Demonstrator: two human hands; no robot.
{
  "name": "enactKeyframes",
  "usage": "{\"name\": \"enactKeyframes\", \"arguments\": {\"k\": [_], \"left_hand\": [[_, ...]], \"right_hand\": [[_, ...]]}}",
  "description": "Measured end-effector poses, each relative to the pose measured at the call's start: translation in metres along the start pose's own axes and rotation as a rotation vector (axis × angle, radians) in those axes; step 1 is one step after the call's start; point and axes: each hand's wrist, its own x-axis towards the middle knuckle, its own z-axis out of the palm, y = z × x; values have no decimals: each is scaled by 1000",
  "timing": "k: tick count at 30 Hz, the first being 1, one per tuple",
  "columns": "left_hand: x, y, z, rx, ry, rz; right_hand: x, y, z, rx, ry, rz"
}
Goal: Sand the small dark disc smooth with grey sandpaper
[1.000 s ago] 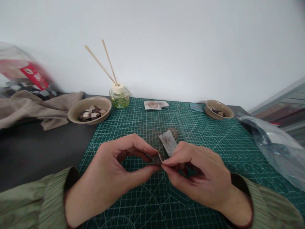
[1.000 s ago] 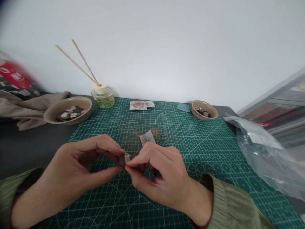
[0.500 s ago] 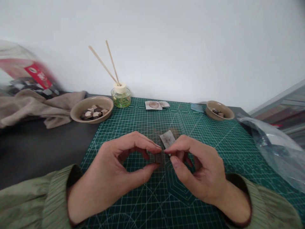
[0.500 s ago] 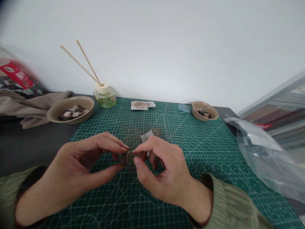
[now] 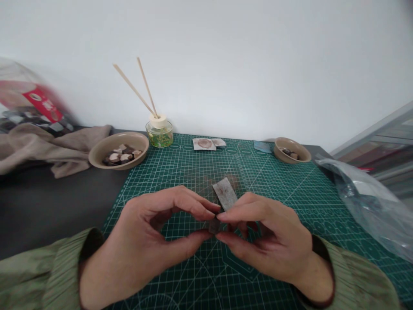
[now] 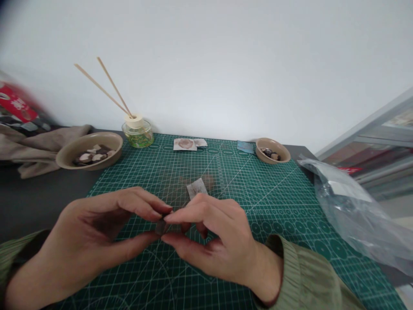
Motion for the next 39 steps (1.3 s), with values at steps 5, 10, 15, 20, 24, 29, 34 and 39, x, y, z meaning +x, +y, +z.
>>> {"name": "enactKeyframes", "arguments": {"k": [5, 10, 15, 20, 24, 29, 34, 39], "left_hand": [[2, 2, 0, 3, -24, 9], [2, 2, 1, 37, -28, 38], [1, 1, -3, 144, 9, 69], [-1, -2, -5, 150, 48, 82], [-1, -5, -4, 152, 51, 78], [-1, -5, -2, 149, 68, 71], [-4, -3, -2, 189, 70, 101], [-6, -4, -3, 142, 26, 144]], "right_hand": [[0, -1, 1, -21, 9, -15], [3, 0, 3, -24, 6, 13], [4, 2, 2, -9, -7, 55], [3, 2, 1, -19, -23, 77], [2, 2, 1, -42, -22, 77], [2, 2, 0, -68, -20, 87], [0, 3, 1, -20, -24, 76], [-1, 4, 2, -3, -23, 68]]}}
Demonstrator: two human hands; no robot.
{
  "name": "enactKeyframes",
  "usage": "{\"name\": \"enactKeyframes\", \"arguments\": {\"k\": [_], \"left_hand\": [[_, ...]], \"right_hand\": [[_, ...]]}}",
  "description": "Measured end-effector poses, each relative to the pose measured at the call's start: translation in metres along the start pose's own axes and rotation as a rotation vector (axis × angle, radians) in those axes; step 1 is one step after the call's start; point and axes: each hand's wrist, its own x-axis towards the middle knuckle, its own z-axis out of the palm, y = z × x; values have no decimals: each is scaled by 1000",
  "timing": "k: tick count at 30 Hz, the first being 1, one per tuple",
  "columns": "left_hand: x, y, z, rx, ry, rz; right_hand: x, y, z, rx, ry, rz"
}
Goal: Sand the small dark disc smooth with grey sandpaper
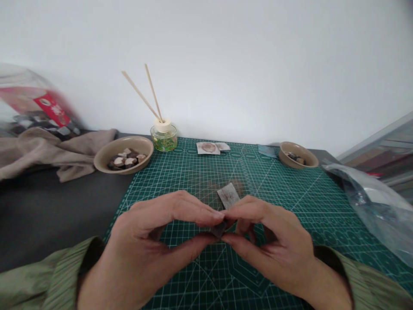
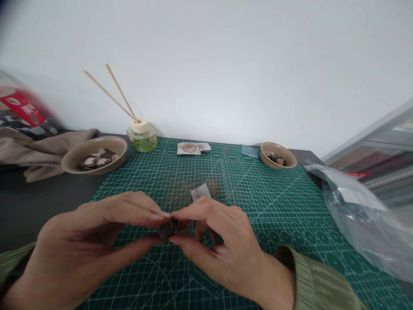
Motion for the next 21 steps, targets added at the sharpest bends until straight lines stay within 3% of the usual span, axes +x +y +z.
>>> {"name": "enactKeyframes", "arguments": {"k": [21], "left_hand": [[3, 6, 1, 31, -3, 37]], "right_hand": [[-1, -4, -5, 23, -53, -15]]}}
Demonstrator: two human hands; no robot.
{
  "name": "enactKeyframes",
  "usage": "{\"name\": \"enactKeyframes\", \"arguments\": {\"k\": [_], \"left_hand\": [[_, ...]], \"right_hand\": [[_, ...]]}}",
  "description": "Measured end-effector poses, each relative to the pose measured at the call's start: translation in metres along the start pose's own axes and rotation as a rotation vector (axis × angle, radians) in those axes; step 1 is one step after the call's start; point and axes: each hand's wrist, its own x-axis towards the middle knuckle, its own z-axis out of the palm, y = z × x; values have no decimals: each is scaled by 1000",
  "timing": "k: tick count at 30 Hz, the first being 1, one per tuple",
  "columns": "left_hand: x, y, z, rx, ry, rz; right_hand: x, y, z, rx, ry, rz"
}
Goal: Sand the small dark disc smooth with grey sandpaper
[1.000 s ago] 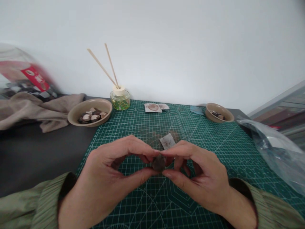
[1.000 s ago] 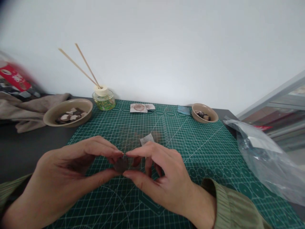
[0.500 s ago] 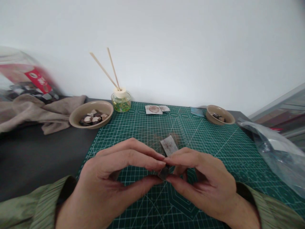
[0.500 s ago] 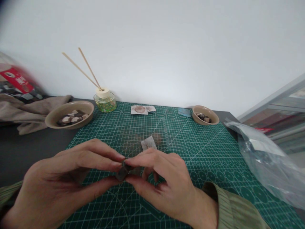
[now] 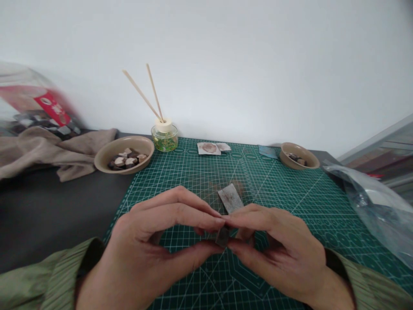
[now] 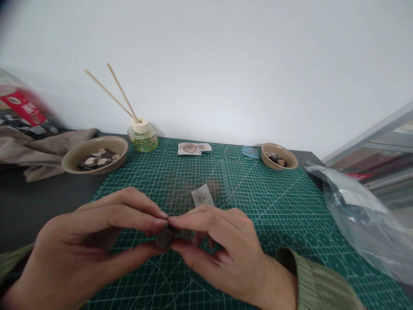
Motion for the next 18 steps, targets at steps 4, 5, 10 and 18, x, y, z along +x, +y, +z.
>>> {"name": "enactKeyframes", "arguments": {"k": [4, 5, 10, 18], "left_hand": [[1, -1, -1, -9, -19, 8], [1, -2, -1, -20, -21, 8], [1, -2, 0, -67, -53, -15], [1, 0, 3, -130, -36, -53]], "right_hand": [[-1, -3, -1, -8, 2, 8], [-1, -3, -1, -11, 2, 4], [0, -4, -1, -37, 2, -4], [-1, -3, -1, -29, 9, -17]]}}
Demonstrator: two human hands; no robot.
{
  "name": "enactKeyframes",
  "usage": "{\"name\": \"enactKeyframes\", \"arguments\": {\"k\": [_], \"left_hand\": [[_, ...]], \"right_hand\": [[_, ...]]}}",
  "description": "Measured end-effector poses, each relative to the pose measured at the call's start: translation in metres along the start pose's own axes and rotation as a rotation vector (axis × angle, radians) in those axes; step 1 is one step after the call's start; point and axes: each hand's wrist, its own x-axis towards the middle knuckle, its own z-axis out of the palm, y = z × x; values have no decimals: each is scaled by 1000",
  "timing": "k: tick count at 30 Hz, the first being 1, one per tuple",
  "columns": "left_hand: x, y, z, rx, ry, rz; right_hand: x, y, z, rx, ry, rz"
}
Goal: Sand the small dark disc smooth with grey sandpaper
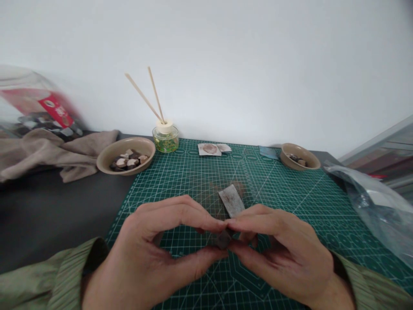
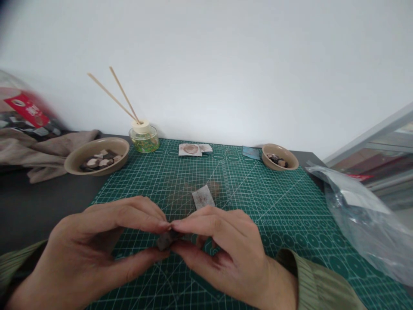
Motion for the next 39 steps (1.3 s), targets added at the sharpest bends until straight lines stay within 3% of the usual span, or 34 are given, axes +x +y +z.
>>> {"name": "enactKeyframes", "arguments": {"k": [11, 23, 39], "left_hand": [[6, -4, 3, -103, -13, -330], [7, -5, 2, -159, -13, -317], [3, -6, -2, -17, -13, -293]], "right_hand": [[1, 3, 2, -56, 72, 15], [0, 3, -2, -108, 9, -42], [4, 2, 1, -82, 54, 8]]}}
